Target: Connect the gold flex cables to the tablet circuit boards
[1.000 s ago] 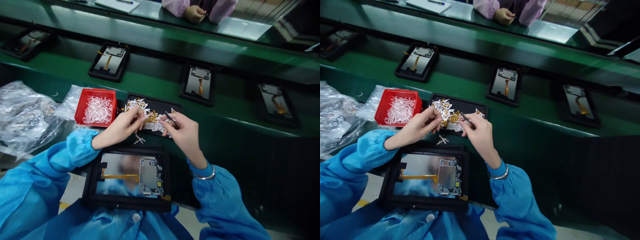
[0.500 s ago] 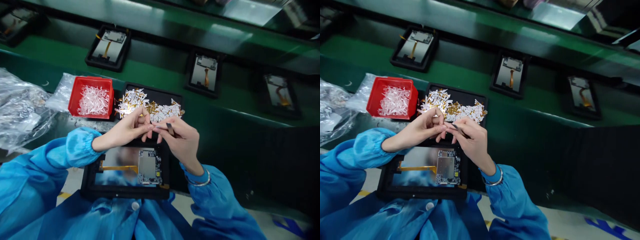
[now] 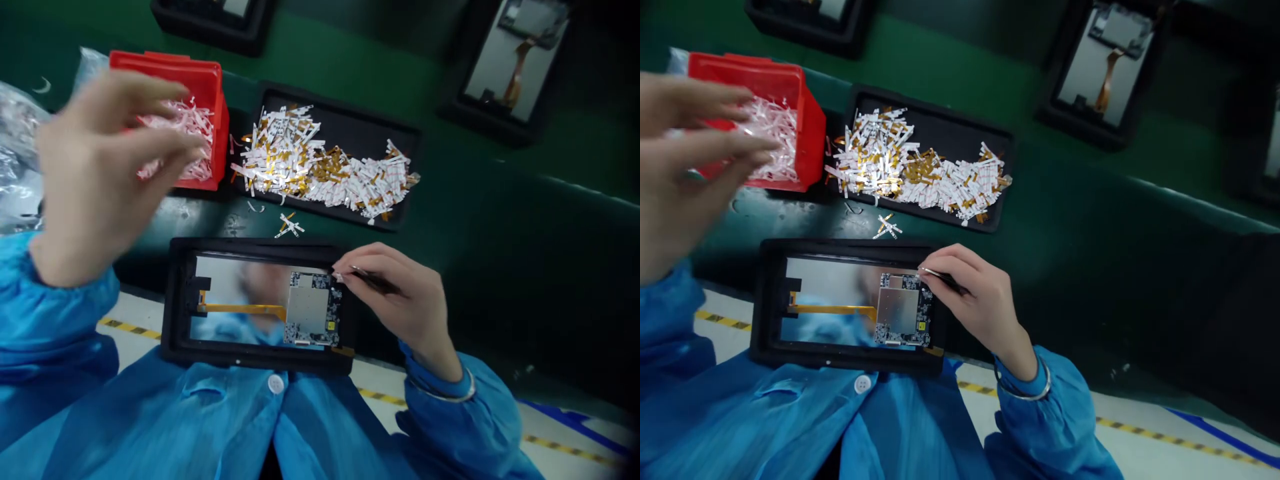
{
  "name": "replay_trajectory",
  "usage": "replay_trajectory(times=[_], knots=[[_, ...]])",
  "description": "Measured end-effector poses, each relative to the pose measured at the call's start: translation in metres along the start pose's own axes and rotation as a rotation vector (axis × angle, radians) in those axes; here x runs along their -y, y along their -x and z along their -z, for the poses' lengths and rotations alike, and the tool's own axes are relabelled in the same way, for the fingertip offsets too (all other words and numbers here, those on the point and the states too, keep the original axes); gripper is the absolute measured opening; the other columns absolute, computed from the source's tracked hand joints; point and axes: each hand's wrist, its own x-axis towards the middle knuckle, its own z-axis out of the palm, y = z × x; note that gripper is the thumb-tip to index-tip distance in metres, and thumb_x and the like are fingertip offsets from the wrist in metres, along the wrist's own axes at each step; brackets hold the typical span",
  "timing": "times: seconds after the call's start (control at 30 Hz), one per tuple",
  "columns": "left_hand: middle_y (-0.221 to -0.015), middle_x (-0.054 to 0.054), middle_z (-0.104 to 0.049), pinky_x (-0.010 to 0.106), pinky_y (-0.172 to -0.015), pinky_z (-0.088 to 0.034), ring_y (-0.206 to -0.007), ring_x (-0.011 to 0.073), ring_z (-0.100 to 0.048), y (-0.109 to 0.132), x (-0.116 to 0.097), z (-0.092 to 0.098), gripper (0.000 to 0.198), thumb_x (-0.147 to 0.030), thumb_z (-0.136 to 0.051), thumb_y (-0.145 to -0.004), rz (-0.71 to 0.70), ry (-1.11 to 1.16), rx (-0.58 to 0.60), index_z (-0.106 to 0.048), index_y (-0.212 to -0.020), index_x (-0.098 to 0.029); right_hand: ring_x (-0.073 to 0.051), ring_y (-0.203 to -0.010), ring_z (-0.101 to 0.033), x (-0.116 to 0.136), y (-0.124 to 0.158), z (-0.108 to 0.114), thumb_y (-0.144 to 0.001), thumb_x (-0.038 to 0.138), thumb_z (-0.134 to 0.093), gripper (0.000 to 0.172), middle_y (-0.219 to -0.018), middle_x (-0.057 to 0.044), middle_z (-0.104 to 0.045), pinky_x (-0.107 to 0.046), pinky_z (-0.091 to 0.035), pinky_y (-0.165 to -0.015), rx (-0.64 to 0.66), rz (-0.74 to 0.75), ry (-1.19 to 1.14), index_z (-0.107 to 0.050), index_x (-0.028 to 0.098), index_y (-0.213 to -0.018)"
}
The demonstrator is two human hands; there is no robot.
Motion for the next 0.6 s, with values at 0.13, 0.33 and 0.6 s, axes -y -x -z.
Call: replay_trajectory(times=[0.13,0.33,0.6], knots=[[-0.122,0.008,-0.066,0.035,-0.086,-0.051,-0.107,0.0202,-0.063,-0.007,-0.060,-0.022,0.019,-0.028,-0.054,-0.100,-0.110,0.265,0.081,-0.069,-0.106,-0.018,-0.010,-0.073,-0.066,0.000,0.007,-0.004,-0.089,0.009,-0.066,0.021,-0.090,-0.001,-0.071,-0.020,-0.050,-0.059,0.008,0.062,0.247,-0.072,0.024,-0.103],[-0.099,0.008,-0.065,0.032,-0.070,-0.043,-0.088,0.0187,-0.059,-0.005,-0.079,-0.050,0.023,-0.023,-0.047,-0.101,-0.260,0.418,0.124,-0.068,-0.100,-0.015,-0.012,-0.077,-0.067,0.001,0.011,-0.007,-0.095,0.013,-0.056,0.026,-0.093,-0.005,-0.070,-0.022,-0.046,-0.054,0.103,0.155,0.450,-0.071,0.022,-0.114],[-0.104,0.011,-0.063,0.034,-0.074,-0.045,-0.088,0.0205,-0.054,0.001,-0.075,-0.052,0.020,-0.021,-0.050,-0.098,-0.237,0.479,0.172,-0.068,-0.101,-0.013,-0.013,-0.083,-0.067,0.002,0.006,-0.001,-0.096,0.013,-0.056,0.021,-0.098,-0.004,-0.071,-0.022,-0.050,-0.063,0.148,0.118,0.387,-0.069,0.021,-0.111]])
